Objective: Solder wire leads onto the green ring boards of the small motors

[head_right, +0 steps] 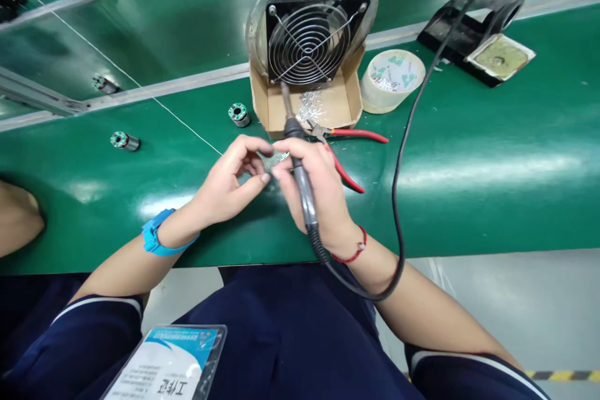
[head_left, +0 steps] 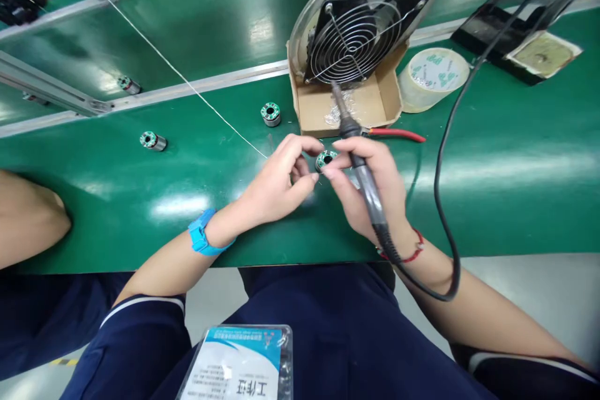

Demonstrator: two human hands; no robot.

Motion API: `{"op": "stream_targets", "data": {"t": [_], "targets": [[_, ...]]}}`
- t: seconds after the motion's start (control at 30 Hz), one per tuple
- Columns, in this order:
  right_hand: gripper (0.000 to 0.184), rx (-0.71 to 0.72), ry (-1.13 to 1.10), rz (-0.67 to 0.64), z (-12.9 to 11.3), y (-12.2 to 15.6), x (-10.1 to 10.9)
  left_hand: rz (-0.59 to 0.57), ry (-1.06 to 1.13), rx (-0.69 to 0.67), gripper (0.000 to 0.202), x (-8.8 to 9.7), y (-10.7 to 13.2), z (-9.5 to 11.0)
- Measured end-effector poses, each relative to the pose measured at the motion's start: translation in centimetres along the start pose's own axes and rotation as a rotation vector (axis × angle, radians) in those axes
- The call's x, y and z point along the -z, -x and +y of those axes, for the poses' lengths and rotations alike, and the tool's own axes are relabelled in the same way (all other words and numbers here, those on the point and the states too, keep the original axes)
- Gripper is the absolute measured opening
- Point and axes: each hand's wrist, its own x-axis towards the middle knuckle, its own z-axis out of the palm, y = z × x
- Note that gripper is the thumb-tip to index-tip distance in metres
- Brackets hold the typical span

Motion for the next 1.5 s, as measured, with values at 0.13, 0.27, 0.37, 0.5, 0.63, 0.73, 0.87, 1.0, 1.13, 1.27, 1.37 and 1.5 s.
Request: {"op": "stream_targets", "data": {"t": [0.13, 0.27, 0.37, 0.5, 0.63, 0.73, 0.87, 1.0, 1.13, 1.27, 1.37, 1.5], "targets": [[0.036, -0.118, -0.034, 0.048, 1.8, 0.5, 2.1, -0.014, -0.371, -0.052, 0.011, 1.0, -0.5, -0.7], [0.039, -0.11, 0.009, 0.022, 3.2, 2.0, 4.1, 0.0, -0.383, 0.075, 0.011, 1.0, -0.4, -1.9], [0.027, -0.132, -0.046, 0.099, 3.6, 2.9, 4.7, -0.042, -0.42, 0.093, 0.011, 0.8, -0.2, -2.3], [0.018, -0.177, -0.2, 0.19, 3.4, 3.0, 4.6, -0.046, -0.442, 0.098, 0.011, 0.7, -0.1, -2.2], [0.02, -0.205, -0.214, 0.168, 3.4, 2.7, 4.6, -0.03, -0.454, 0.077, 0.011, 0.4, -0.3, -2.2], [0.019, -0.2, -0.205, 0.167, 3.8, 2.7, 4.7, -0.036, -0.487, 0.062, 0.011, 0.2, -0.4, -2.2], [0.02, -0.141, -0.217, 0.18, 4.1, 2.8, 4.7, -0.041, -0.545, 0.027, 0.011, -0.3, -0.7, -2.2], [0.019, -0.124, -0.176, 0.203, 3.9, 2.8, 4.7, -0.029, -0.566, -0.001, 0.011, -0.8, -1.0, -2.4], [0.021, -0.123, -0.154, 0.2, 3.7, 2.6, 5.0, 0.032, -0.476, 0.005, 0.014, -1.1, -1.1, -2.9], [0.023, -0.13, -0.112, 0.144, 3.4, 2.2, 5.3, 0.008, -0.366, 0.026, 0.019, -1.4, -1.4, -3.7], [0.026, -0.161, -0.085, 0.107, 3.1, 1.6, 5.6, -0.02, -0.333, 0.011, 0.026, -1.7, -1.5, -4.3], [0.032, -0.242, -0.065, 0.024, 2.7, 0.7, 6.2, -0.02, -0.31, 0.005, 0.027, -1.8, -1.5, -4.7]]}}
